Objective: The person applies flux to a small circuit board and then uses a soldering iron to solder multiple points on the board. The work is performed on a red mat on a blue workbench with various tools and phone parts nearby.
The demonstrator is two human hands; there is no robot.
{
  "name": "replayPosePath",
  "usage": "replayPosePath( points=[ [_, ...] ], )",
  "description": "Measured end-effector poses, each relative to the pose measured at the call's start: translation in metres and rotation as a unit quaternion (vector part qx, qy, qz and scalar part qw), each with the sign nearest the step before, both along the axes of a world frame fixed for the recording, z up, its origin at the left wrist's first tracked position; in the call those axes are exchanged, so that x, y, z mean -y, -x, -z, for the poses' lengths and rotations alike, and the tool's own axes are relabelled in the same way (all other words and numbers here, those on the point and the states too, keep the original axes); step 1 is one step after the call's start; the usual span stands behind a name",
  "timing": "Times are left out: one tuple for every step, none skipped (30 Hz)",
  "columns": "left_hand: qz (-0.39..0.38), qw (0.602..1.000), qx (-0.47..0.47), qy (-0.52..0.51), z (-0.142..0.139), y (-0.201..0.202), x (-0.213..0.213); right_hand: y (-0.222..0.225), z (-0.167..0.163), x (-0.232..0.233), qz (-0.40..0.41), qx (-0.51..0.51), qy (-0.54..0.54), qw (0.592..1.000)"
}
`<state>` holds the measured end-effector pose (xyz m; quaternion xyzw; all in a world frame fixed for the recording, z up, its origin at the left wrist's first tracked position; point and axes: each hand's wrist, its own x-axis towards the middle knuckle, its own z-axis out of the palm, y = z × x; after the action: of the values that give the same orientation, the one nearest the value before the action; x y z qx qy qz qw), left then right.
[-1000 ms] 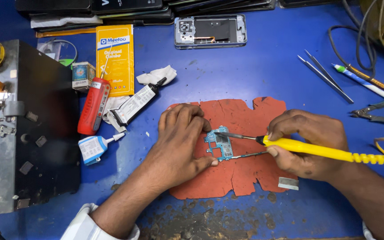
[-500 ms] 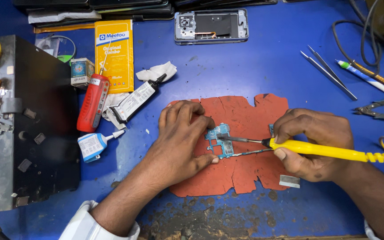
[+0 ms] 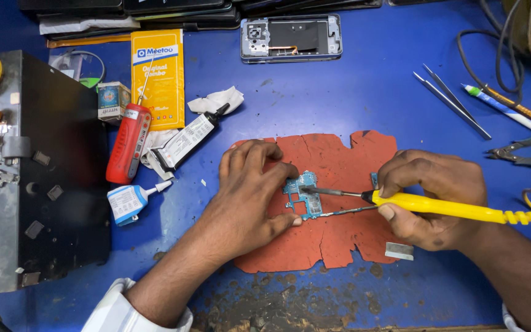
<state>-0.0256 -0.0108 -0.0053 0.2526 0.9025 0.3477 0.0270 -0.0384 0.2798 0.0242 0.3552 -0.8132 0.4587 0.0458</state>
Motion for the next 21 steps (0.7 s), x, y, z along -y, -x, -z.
replayPosePath(
  points=[
    [0.0, 1.0, -0.003, 0.0, -0.0003, 0.0003, 0.0008, 0.0, 0.0002, 0.0004, 0.0, 0.001, 0.001, 1.0],
    [-0.002, 1.0, -0.005, 0.001, -0.0006, 0.0005, 0.0003, 0.0, 0.0, -0.0004, 0.001, 0.002, 0.001, 1.0],
    [-0.003, 1.0, -0.007, 0.003, -0.0008, 0.0008, 0.0005, 0.0003, -0.0002, -0.0007, -0.001, 0.005, 0.005, 1.0],
    [-0.005, 1.0, -0.009, 0.004, -0.0011, 0.001, 0.0004, 0.0006, -0.0002, -0.0013, -0.002, 0.007, 0.008, 1.0],
    [-0.007, 1.0, -0.01, 0.003, -0.0011, 0.0013, 0.001, 0.0011, -0.0001, -0.0012, -0.004, 0.01, 0.011, 1.0],
    [-0.01, 1.0, -0.01, 0.003, -0.0012, 0.0011, 0.0004, 0.0015, -0.0003, -0.0019, -0.008, 0.008, 0.01, 1.0],
    [-0.013, 1.0, -0.01, 0.003, -0.001, 0.001, 0.0005, 0.002, -0.0003, -0.0017, -0.012, 0.007, 0.01, 1.0],
    [-0.014, 1.0, -0.015, 0.005, -0.0008, 0.0009, 0.0003, 0.0023, -0.0002, -0.0018, -0.017, 0.006, 0.009, 1.0],
    [-0.014, 1.0, -0.02, 0.008, -0.0004, 0.0007, 0.0007, 0.0024, -0.0002, -0.0012, -0.016, 0.004, 0.005, 1.0],
    [-0.015, 1.0, -0.025, 0.01, 0.0, 0.0007, -0.0001, 0.0023, -0.0007, -0.0016, -0.015, 0.0, 0.001, 1.0],
    [-0.015, 0.999, -0.027, 0.011, 0.0005, 0.0008, 0.0001, 0.0023, -0.001, -0.0011, -0.014, -0.003, -0.004, 1.0],
    [-0.016, 0.999, -0.028, 0.011, 0.0008, 0.0006, 0.0001, 0.0022, -0.001, -0.0009, -0.013, -0.003, 0.002, 1.0],
    [-0.016, 0.999, -0.029, 0.011, 0.0012, 0.0006, 0.001, 0.0021, -0.001, -0.0001, -0.012, -0.003, 0.007, 1.0],
    [-0.016, 0.999, -0.029, 0.008, 0.0016, 0.0005, 0.0004, 0.0022, -0.0013, -0.0004, -0.011, -0.004, 0.013, 1.0],
    [-0.015, 0.999, -0.029, 0.005, 0.002, 0.0005, 0.0006, 0.002, -0.0017, -0.0002, -0.008, -0.004, 0.004, 1.0],
    [-0.014, 0.999, -0.029, 0.003, 0.0022, 0.0004, 0.0007, 0.0016, -0.002, -0.0007, -0.005, -0.003, -0.005, 1.0],
    [-0.015, 0.999, -0.029, 0.002, 0.0024, 0.0005, 0.0014, 0.0016, -0.0018, -0.0002, -0.002, -0.003, -0.014, 1.0],
    [-0.015, 0.999, -0.029, 0.002, 0.0027, 0.0004, 0.0007, 0.0017, -0.0018, -0.0009, -0.005, -0.004, -0.007, 1.0],
    [-0.015, 0.999, -0.029, 0.002, 0.003, 0.0004, 0.0008, 0.0018, -0.0015, -0.0006, -0.008, -0.006, 0.0, 1.0],
    [-0.014, 0.999, -0.028, 0.003, 0.0031, 0.0004, 0.0007, 0.002, -0.0009, -0.0008, -0.011, -0.007, 0.007, 1.0],
    [-0.014, 0.999, -0.028, 0.003, 0.0034, 0.0005, 0.0012, 0.0017, -0.0007, -0.0006, -0.007, -0.005, 0.002, 1.0]
  ],
)
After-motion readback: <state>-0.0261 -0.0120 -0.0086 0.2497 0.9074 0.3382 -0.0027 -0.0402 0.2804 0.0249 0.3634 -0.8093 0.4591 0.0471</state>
